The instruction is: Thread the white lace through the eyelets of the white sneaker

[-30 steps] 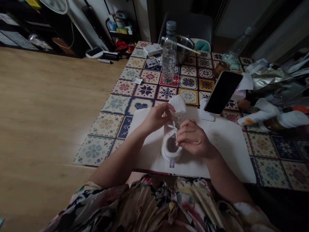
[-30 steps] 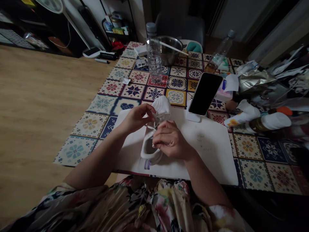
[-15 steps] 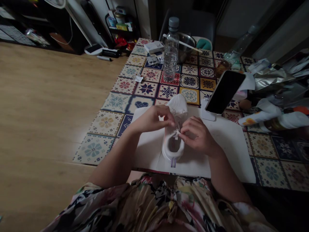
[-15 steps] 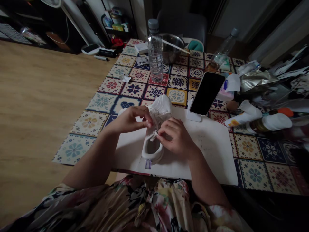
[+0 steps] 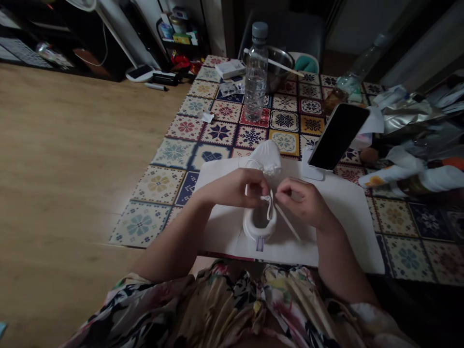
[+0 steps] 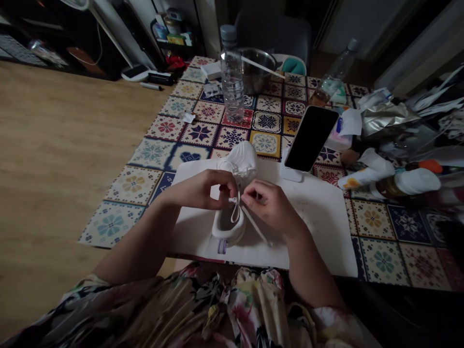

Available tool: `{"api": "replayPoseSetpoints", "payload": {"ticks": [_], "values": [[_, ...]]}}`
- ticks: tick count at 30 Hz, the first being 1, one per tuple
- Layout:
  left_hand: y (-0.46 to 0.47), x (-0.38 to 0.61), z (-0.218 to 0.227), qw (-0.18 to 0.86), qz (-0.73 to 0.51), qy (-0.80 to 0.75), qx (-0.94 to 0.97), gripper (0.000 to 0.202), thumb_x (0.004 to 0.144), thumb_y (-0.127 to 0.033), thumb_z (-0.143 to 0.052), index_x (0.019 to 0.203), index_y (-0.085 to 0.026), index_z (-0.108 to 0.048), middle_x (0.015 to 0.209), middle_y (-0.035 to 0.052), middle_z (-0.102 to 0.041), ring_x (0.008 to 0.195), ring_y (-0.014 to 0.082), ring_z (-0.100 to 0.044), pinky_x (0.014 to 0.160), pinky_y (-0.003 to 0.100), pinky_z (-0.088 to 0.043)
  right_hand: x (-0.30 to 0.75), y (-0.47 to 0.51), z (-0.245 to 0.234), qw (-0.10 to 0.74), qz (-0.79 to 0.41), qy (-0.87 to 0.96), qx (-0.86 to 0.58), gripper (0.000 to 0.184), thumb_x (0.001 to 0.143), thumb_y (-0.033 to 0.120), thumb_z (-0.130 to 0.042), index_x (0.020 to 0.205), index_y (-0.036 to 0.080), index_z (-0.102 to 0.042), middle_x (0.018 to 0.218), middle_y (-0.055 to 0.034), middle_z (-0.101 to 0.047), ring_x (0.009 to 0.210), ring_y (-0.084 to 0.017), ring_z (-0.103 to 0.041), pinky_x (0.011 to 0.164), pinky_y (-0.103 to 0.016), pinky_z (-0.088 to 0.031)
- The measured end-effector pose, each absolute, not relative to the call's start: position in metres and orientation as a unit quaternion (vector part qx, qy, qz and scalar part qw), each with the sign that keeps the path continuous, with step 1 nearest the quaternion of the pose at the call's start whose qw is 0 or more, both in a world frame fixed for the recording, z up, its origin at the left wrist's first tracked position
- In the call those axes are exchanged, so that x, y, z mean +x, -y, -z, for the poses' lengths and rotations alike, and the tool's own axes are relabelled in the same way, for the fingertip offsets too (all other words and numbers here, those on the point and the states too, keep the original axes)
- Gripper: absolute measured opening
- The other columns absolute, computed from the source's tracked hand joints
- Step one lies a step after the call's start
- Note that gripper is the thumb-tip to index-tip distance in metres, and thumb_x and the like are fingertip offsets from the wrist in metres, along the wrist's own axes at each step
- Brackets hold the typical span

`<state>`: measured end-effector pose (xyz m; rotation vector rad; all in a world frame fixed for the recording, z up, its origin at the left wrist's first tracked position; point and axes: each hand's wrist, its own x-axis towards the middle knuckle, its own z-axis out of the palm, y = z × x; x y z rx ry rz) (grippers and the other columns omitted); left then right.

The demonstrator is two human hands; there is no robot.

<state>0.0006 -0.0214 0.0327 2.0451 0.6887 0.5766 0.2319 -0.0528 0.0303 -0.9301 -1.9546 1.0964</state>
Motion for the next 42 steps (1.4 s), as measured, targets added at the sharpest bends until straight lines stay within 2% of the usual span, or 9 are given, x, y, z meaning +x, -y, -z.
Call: {"api": "replayPoseSetpoints", "payload": {"ticks": [2, 6, 11, 15, 19, 26, 33, 38, 42], "values": [[0.023, 0.003, -0.033, 0.44, -0.223, -0.287, 0.821, 0.017, 0.069, -0.01, -0.065, 0.085, -0.015, -0.067, 0.078, 0.0009, -0.064, 0.066, 0.0091, -0.057, 0.063, 0.021, -0.045, 0.229, 0.052, -0.028, 0.31, -0.405, 0.78, -0.362, 0.009, 0.085, 0.011, -0.06, 0.086, 0.02, -0.062, 0.082, -0.0004, -0.061, 0.075, -0.013, -0.055, 0.07, -0.026, -0.043], [0.023, 0.006, -0.033, 0.441, -0.225, -0.282, 0.822, 0.014, 0.066, -0.008, -0.062, 0.078, -0.015, -0.064, 0.075, -0.0003, -0.062, 0.065, 0.0086, -0.055, 0.062, 0.02, -0.044, 0.226, 0.052, -0.026, 0.304, -0.404, 0.798, -0.328, 0.022, 0.079, 0.003, -0.058, 0.093, 0.02, -0.06, 0.088, -0.0007, -0.058, 0.079, -0.013, -0.053, 0.073, -0.026, -0.043], [0.023, 0.006, -0.033, 0.417, -0.238, -0.271, 0.834, 0.009, 0.066, -0.01, -0.064, 0.073, -0.015, -0.06, 0.072, -0.0005, -0.06, 0.065, 0.0092, -0.053, 0.062, 0.021, -0.043, 0.225, 0.052, -0.024, 0.302, -0.418, 0.801, -0.304, 0.021, 0.074, 0.001, -0.059, 0.074, 0.02, -0.051, 0.083, 0.0003, -0.05, 0.08, -0.014, -0.051, 0.072, -0.026, -0.042], [0.023, 0.005, -0.033, 0.434, -0.254, -0.271, 0.821, 0.016, 0.068, -0.01, -0.065, 0.083, -0.015, -0.065, 0.079, 0.0013, -0.063, 0.067, 0.0093, -0.055, 0.064, 0.021, -0.045, 0.222, 0.053, -0.023, 0.314, -0.415, 0.792, -0.319, 0.021, 0.076, 0.003, -0.062, 0.08, 0.021, -0.052, 0.084, 0.001, -0.05, 0.078, -0.013, -0.049, 0.07, -0.025, -0.041], [0.022, 0.004, -0.031, 0.461, -0.256, -0.248, 0.813, 0.01, 0.07, -0.009, -0.067, 0.078, -0.015, -0.065, 0.081, 0.0015, -0.062, 0.068, 0.0088, -0.056, 0.065, 0.021, -0.046, 0.219, 0.054, -0.021, 0.326, -0.404, 0.79, -0.325, 0.017, 0.08, 0.005, -0.061, 0.085, 0.02, -0.056, 0.087, 0.0001, -0.051, 0.077, -0.012, -0.05, 0.069, -0.025, -0.042], [0.018, 0.001, -0.028, 0.497, -0.244, -0.233, 0.799, 0.009, 0.078, -0.021, -0.071, 0.077, -0.014, -0.065, 0.081, 0.0031, -0.062, 0.073, 0.011, -0.059, 0.07, 0.024, -0.048, 0.217, 0.055, -0.022, 0.344, -0.418, 0.78, -0.313, 0.007, 0.088, 0.014, -0.06, 0.089, 0.022, -0.059, 0.09, -0.0017, -0.052, 0.079, -0.014, -0.05, 0.07, -0.026, -0.043], [0.011, -0.004, -0.031, 0.573, -0.224, -0.195, 0.764, 0.023, 0.083, -0.037, -0.072, 0.075, -0.015, -0.07, 0.081, 0.0063, -0.065, 0.078, 0.0139, -0.06, 0.076, 0.027, -0.049, 0.227, 0.052, -0.027, 0.325, -0.493, 0.761, -0.267, 0.017, 0.089, 0.031, -0.067, 0.078, 0.021, -0.058, 0.099, -0.0032, -0.052, 0.096, -0.017, -0.053, 0.093, -0.033, -0.043], [0.008, -0.009, -0.026, 0.636, -0.307, -0.176, 0.686, 0.04, 0.075, -0.054, -0.075, 0.062, -0.017, -0.065, 0.068, 0.003, -0.056, 0.069, 0.014, -0.053, 0.069, 0.029, -0.046, 0.239, 0.048, -0.034, 0.293, -0.546, 0.746, -0.244, 0.03, 0.096, 0.045, -0.056, 0.078, 0.021, -0.057, 0.092, -0.0021, -0.051, 0.087, -0.015, -0.051, 0.088, -0.032, -0.041], [0.009, -0.009, -0.021, 0.639, -0.437, -0.201, 0.6, 0.058, 0.063, -0.067, -0.076, 0.047, -0.019, -0.048, 0.06, 0.0018, -0.045, 0.063, 0.0152, -0.046, 0.063, 0.033, -0.043, 0.245, 0.047, -0.032, 0.29, -0.586, 0.717, -0.243, 0.039, 0.096, 0.057, -0.048, 0.08, 0.021, -0.054, 0.088, -0.0033, -0.051, 0.084, -0.017, -0.05, 0.081, -0.032, -0.042]]}}
